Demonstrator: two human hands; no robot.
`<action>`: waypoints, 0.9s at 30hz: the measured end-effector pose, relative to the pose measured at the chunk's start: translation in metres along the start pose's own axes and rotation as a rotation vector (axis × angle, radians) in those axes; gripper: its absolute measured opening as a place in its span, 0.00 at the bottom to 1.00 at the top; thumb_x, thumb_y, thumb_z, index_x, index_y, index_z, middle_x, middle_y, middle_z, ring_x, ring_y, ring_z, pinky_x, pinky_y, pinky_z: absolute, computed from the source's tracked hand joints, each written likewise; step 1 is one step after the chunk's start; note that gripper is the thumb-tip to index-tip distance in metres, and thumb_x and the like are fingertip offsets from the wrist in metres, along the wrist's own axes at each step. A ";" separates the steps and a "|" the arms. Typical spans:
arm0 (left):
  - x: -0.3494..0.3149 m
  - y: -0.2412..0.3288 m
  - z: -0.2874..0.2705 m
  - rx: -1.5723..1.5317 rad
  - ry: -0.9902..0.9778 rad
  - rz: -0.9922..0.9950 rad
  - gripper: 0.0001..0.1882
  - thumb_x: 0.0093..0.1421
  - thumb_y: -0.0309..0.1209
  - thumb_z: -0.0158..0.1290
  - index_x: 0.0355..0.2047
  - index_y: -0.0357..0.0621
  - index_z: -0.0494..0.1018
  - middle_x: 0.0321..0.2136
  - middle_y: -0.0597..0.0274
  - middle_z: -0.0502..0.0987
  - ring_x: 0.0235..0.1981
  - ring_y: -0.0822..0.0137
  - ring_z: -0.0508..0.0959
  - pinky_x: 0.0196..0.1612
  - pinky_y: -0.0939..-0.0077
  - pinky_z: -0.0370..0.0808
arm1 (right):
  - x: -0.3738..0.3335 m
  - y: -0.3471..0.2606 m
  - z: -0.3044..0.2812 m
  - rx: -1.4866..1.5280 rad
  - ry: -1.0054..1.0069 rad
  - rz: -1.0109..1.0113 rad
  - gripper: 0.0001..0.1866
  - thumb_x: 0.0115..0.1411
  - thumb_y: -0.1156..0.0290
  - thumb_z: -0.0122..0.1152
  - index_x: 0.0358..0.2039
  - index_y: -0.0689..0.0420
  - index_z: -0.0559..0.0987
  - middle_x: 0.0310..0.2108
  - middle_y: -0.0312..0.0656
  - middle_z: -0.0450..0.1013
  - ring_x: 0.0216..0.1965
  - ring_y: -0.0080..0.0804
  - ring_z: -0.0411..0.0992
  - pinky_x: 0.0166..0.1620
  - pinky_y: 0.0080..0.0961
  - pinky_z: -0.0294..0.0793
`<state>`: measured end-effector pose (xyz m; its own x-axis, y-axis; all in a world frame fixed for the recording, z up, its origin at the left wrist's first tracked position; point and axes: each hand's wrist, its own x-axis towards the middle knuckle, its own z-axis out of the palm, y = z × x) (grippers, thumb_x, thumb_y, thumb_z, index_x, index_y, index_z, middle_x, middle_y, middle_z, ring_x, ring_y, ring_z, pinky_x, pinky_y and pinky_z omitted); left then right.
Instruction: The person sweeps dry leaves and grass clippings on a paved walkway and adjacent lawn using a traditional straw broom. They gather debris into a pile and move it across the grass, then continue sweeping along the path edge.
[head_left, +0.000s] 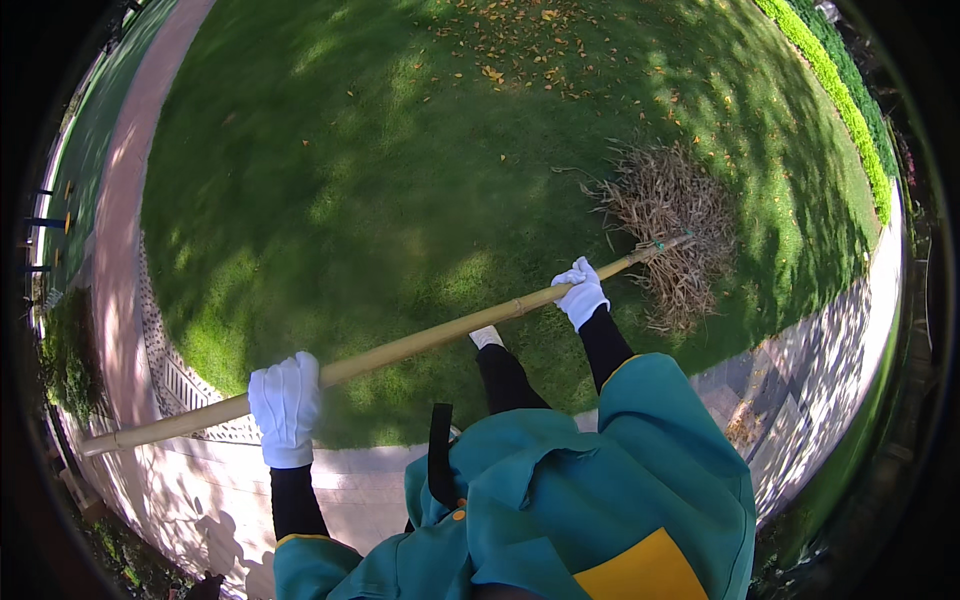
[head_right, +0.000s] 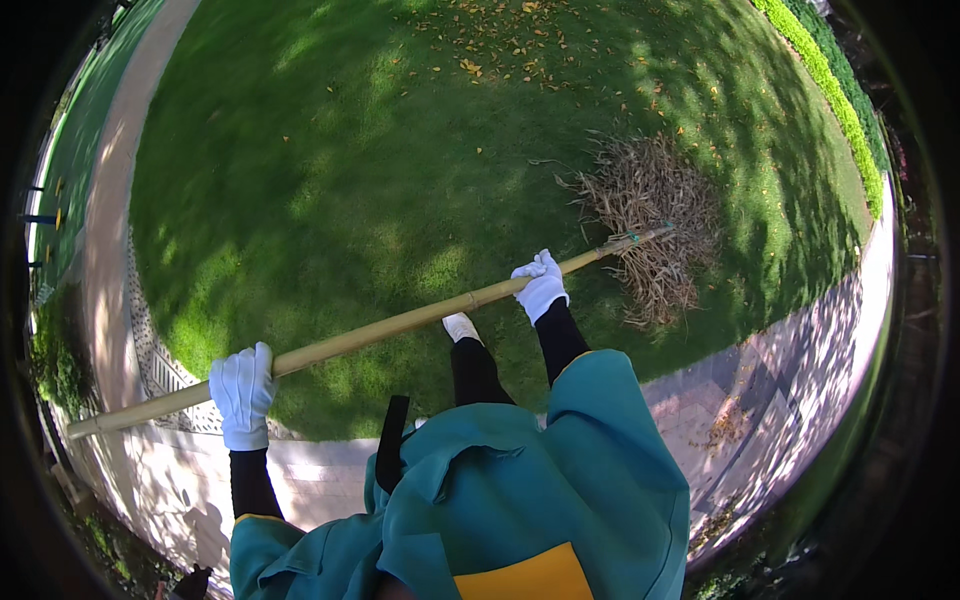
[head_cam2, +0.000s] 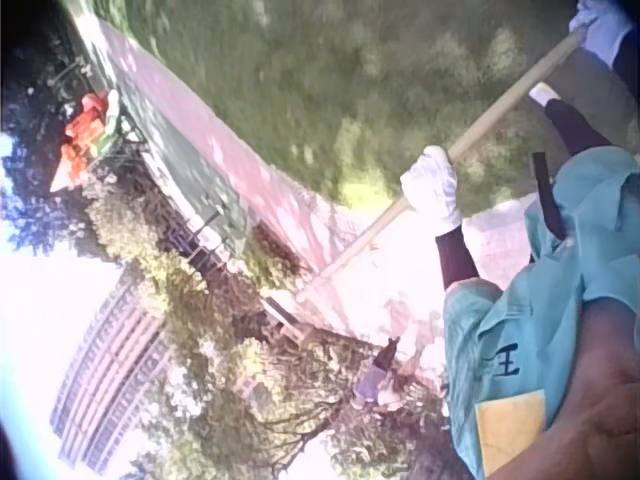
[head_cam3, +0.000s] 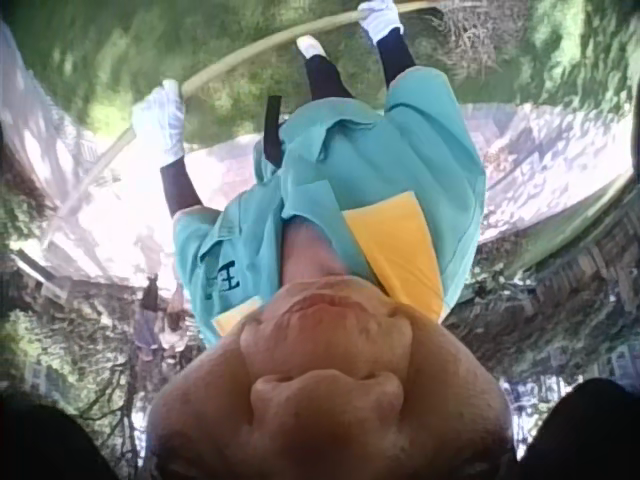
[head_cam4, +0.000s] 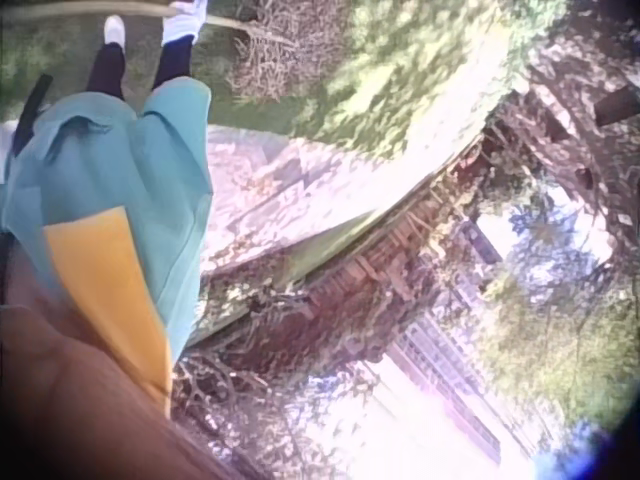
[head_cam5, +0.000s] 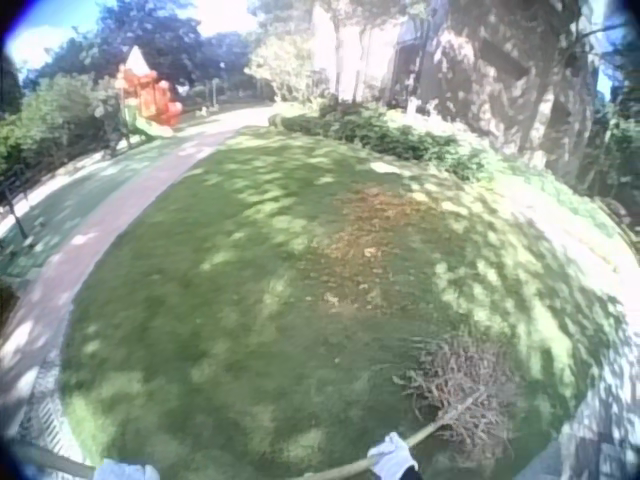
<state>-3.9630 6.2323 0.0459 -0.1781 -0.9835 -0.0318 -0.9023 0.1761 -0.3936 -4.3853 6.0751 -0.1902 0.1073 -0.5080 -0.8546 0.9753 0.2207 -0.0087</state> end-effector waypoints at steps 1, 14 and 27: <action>0.021 0.005 0.000 0.024 0.014 0.056 0.10 0.49 0.31 0.52 0.34 0.46 0.71 0.20 0.65 0.72 0.21 0.66 0.72 0.28 0.69 0.66 | -0.005 -0.027 0.000 -0.012 -0.022 -0.082 0.23 0.66 0.54 0.45 0.14 0.48 0.63 0.04 0.24 0.53 0.07 0.20 0.55 0.20 0.22 0.61; -0.143 -0.082 -0.003 0.036 0.136 -0.510 0.19 0.43 0.23 0.56 0.39 0.47 0.73 0.17 0.66 0.69 0.21 0.62 0.70 0.32 0.67 0.66 | 0.009 0.051 0.038 -0.157 -0.229 0.326 0.19 0.63 0.55 0.51 0.17 0.48 0.66 0.04 0.25 0.53 0.07 0.18 0.53 0.22 0.21 0.62; -0.358 0.049 -0.191 0.501 -0.800 -1.353 0.03 0.41 0.37 0.59 0.16 0.61 0.75 0.12 0.64 0.74 0.14 0.59 0.74 0.17 0.61 0.70 | -0.047 0.478 0.057 -0.985 -0.036 1.103 0.15 0.61 0.58 0.55 0.25 0.51 0.65 0.08 0.28 0.56 0.09 0.25 0.58 0.29 0.37 0.75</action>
<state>-4.0185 6.6005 0.2140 0.9615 -0.2013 0.1870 0.0127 -0.6474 -0.7620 -3.9135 6.1568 -0.1246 0.7093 0.2715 -0.6506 -0.1198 0.9559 0.2683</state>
